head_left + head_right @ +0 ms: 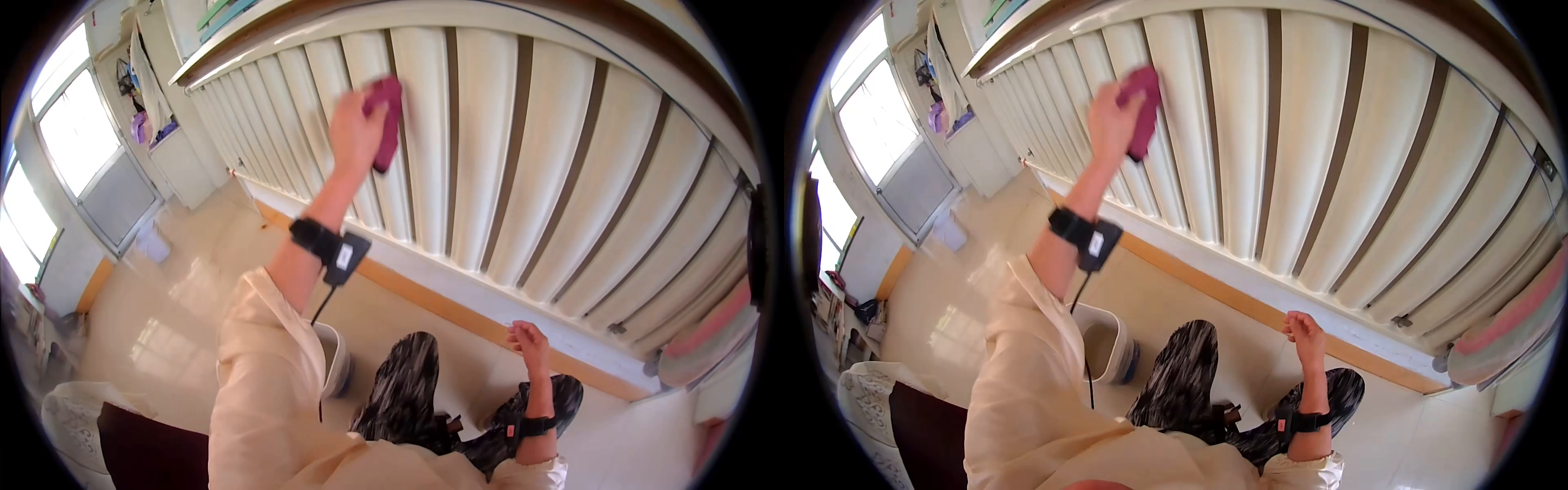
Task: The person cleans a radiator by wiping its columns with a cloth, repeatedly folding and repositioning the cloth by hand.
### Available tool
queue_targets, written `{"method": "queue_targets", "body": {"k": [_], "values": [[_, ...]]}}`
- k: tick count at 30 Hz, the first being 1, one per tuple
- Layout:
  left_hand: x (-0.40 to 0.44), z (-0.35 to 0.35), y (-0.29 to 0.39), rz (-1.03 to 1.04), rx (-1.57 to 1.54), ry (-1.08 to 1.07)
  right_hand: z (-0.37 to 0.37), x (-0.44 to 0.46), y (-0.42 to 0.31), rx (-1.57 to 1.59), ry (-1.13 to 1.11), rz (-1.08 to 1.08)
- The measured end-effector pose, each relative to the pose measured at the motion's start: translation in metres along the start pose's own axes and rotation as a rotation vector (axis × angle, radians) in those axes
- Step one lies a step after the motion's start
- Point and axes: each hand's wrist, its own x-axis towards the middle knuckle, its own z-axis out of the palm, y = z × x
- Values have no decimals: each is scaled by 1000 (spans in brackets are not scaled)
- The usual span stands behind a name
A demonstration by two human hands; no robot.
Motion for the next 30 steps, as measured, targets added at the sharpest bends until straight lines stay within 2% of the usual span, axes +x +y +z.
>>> {"method": "queue_targets", "body": {"k": [2, 5, 7, 9, 10, 12, 16, 22, 23, 25, 27, 28, 30], "values": [[37, -4, 14, 90, -69, 153, -3, 4, 4, 10, 11, -17], [63, -5, 20, 175, 10, 242, -2, -3, -3, 25, 31, -1], [47, -5, 19, 225, -59, 119, -3, -7, -7, 28, 19, 8], [20, 6, 10, 262, 36, 182, -4, -7, -9, 27, 11, -10], [0, 7, 8, 212, 37, 126, -4, -8, -9, 19, 0, -1], [-44, 16, -9, 241, 48, 76, -4, -8, -10, 12, -13, 2], [-141, 24, -30, 87, 71, -222, -1, -7, -9, 11, -48, -1], [-229, 36, -52, -136, 85, -537, 6, 1, -1, -17, -65, 5], [-240, 37, -56, -124, 63, -532, 7, 3, 0, -37, -70, 11], [-240, 40, -60, -90, 28, -491, 7, 6, 10, -31, -69, 5], [-227, 35, -66, -190, 59, -725, 7, 5, 12, -50, -72, -3], [-216, 33, -75, -183, 54, -706, 7, 4, 12, -54, -69, -24], [-188, 31, -93, -201, -96, -1275, 5, 3, 10, -94, -55, 14]]}}
